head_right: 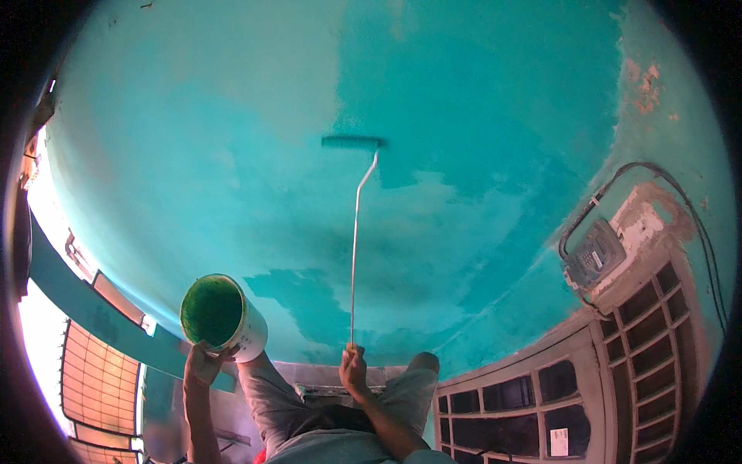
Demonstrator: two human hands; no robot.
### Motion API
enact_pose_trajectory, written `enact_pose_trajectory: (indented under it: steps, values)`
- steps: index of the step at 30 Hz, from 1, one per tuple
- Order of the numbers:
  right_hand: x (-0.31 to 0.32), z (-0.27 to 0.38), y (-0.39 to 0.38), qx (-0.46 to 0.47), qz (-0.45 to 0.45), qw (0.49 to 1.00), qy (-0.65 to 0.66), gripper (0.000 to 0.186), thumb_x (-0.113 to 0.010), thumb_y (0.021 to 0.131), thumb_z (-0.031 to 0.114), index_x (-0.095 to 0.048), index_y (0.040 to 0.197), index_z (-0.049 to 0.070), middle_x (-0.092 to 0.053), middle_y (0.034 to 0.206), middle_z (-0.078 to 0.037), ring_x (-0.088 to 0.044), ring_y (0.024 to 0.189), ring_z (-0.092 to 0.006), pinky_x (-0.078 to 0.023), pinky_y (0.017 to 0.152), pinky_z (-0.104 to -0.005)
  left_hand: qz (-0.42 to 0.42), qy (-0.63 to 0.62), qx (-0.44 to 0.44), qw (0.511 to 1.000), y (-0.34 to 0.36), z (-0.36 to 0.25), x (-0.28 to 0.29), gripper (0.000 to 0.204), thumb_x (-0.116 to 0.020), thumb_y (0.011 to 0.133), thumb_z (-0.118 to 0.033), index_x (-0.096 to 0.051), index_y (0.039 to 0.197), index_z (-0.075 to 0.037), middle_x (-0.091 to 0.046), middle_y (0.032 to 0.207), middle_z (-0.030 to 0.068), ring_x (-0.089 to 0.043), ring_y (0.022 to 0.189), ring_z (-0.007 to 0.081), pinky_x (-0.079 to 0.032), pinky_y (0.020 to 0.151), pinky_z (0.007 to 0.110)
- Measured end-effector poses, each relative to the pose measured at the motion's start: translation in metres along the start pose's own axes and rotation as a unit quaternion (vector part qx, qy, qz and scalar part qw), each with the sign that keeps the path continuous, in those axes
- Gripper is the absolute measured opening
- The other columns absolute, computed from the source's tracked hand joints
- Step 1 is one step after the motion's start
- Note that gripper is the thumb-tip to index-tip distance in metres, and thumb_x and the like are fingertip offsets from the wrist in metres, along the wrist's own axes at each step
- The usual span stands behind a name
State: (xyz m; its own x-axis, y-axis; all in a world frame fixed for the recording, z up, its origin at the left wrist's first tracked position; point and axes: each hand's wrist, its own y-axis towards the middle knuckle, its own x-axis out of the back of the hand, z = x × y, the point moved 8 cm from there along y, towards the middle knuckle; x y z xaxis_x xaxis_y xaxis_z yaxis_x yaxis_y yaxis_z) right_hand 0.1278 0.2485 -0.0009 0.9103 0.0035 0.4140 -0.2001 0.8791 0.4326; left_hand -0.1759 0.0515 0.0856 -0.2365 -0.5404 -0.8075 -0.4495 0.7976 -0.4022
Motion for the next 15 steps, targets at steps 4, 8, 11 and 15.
enact_pose_trajectory:
  steps: [4, 8, 11, 15]
  values:
    - [0.000, -0.028, -0.004, -0.007, 0.024, 1.000, 0.001, 0.026, -0.047, 0.093, 0.019, -0.038, 0.111, 0.003, -0.058, 0.079, -0.019, -0.059, 0.066, -0.0388, -0.046, 0.054, -0.0428, -0.011, -0.015, 0.003, 1.000, -0.002, 0.003, -0.002, 0.060, -0.039, 0.081, -0.004, -0.015, 0.135, 0.006, -0.023, 0.135, 0.0340, -0.039, 0.114, 0.0538, -0.048, 0.092, 0.051]
    - [-0.005, -0.011, 0.058, -0.017, 0.054, 0.998, 0.028, 0.025, -0.046, 0.094, 0.019, -0.038, 0.112, 0.003, -0.056, 0.081, -0.014, -0.060, 0.066, -0.0328, -0.047, 0.056, -0.0396, -0.019, -0.029, 0.013, 0.999, -0.001, 0.001, 0.005, 0.059, -0.037, 0.082, -0.005, -0.014, 0.135, 0.007, -0.023, 0.135, 0.0336, -0.038, 0.115, 0.0541, -0.048, 0.092, 0.052]
    - [-0.008, 0.002, 0.077, -0.059, 0.079, 0.994, 0.040, 0.024, -0.045, 0.094, 0.019, -0.040, 0.111, 0.002, -0.054, 0.079, -0.015, -0.059, 0.067, -0.0351, -0.047, 0.057, -0.0410, -0.047, -0.021, 0.012, 0.999, -0.001, 0.000, 0.000, 0.051, -0.037, 0.086, -0.005, -0.021, 0.130, 0.012, -0.030, 0.132, 0.0324, -0.042, 0.114, 0.0490, -0.051, 0.088, 0.054]
    - [-0.015, -0.041, -0.002, 0.028, 0.024, 0.999, 0.017, 0.026, -0.046, 0.094, 0.021, -0.041, 0.109, 0.001, -0.054, 0.080, -0.017, -0.059, 0.068, -0.0384, -0.047, 0.059, -0.0439, 0.038, 0.164, -0.065, 0.984, -0.006, -0.006, -0.013, 0.049, -0.042, 0.085, -0.003, -0.026, 0.129, 0.010, -0.035, 0.130, 0.0292, -0.044, 0.113, 0.0437, -0.050, 0.089, 0.049]
